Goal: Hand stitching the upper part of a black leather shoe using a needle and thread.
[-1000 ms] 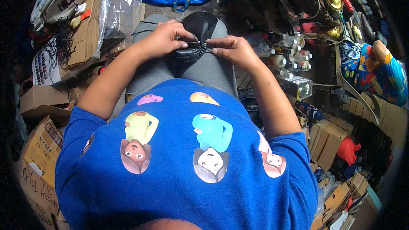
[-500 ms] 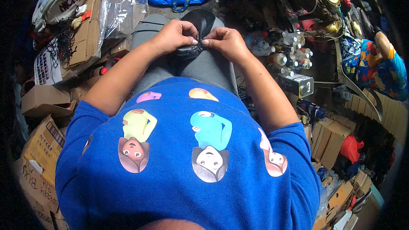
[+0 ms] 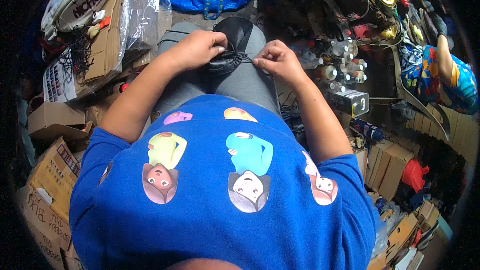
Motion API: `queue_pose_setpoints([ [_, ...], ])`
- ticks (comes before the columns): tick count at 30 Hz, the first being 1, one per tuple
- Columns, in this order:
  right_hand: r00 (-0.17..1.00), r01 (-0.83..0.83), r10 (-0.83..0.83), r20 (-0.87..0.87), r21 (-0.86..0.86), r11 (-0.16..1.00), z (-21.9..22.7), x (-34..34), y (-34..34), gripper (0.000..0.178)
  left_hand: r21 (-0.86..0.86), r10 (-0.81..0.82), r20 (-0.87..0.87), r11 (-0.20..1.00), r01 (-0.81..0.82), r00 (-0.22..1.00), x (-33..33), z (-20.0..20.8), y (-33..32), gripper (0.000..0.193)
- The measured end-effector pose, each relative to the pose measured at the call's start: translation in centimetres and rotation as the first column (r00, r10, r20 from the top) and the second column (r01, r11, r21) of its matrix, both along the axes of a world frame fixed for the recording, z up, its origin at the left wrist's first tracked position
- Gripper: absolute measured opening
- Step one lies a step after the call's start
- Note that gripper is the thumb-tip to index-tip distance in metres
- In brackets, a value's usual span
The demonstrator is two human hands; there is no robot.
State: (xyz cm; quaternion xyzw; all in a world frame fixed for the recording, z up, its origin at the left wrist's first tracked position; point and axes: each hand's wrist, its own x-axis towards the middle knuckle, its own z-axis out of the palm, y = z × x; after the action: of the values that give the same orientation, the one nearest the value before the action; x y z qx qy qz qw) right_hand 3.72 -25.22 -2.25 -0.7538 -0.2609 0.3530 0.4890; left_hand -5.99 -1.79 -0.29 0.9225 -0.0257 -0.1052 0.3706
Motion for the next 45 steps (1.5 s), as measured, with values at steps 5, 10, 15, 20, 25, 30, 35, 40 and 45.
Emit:
queue_pose_setpoints([
  [5,0.983,-0.003,0.002,0.182,0.007,1.0,0.9,-1.6,-1.3,0.015,-0.067,-0.023,0.011,0.997,0.023,1.0,0.1,-0.1,0.1,0.015],
  [10,0.913,0.088,-0.05,0.406,-0.076,0.993,1.2,-3.0,-1.9,0.012,-0.083,-0.038,-0.001,0.996,0.038,0.999,0.2,0.2,0.1,0.014],
  [15,0.777,0.039,0.156,0.61,-0.295,0.955,3.9,-3.1,-1.6,0.01,-0.068,-0.056,0.016,0.996,0.057,0.998,0.3,-0.3,0.2,0.014],
  [20,0.397,-0.071,0.298,0.868,-0.294,0.953,4.5,1.4,0.8,0.01,0.064,-0.151,0.027,0.987,0.149,0.988,0.7,0.1,0.1,0.017],
  [25,0.538,-0.01,0.434,0.723,-0.51,0.86,3.2,3.3,1.1,0.013,0.107,-0.168,0.068,0.981,0.16,0.983,0.9,-0.3,0.5,0.015],
  [30,0.34,-0.263,0.635,0.694,-0.578,0.772,5.2,0.1,3.5,0.011,0.062,-0.186,0.018,0.981,0.184,0.982,0.7,-0.3,0.7,0.016],
  [35,0.367,-0.36,0.653,0.663,-0.546,0.757,4.4,0.9,4.0,0.006,0.043,-0.252,0.018,0.967,0.251,0.967,0.7,-0.2,1.5,0.02],
  [40,0.418,-0.272,0.598,0.684,-0.534,0.8,2.5,3.3,-0.8,0.006,0.176,-0.133,0.172,0.979,0.103,0.976,-3.0,-1.3,7.6,0.017],
  [45,0.985,0.172,-0.169,0.039,-0.105,0.979,3.0,5.8,-5.3,0.021,-0.451,0.328,-0.121,0.823,-0.346,0.937,-8.1,2.8,14.6,0.011],
])
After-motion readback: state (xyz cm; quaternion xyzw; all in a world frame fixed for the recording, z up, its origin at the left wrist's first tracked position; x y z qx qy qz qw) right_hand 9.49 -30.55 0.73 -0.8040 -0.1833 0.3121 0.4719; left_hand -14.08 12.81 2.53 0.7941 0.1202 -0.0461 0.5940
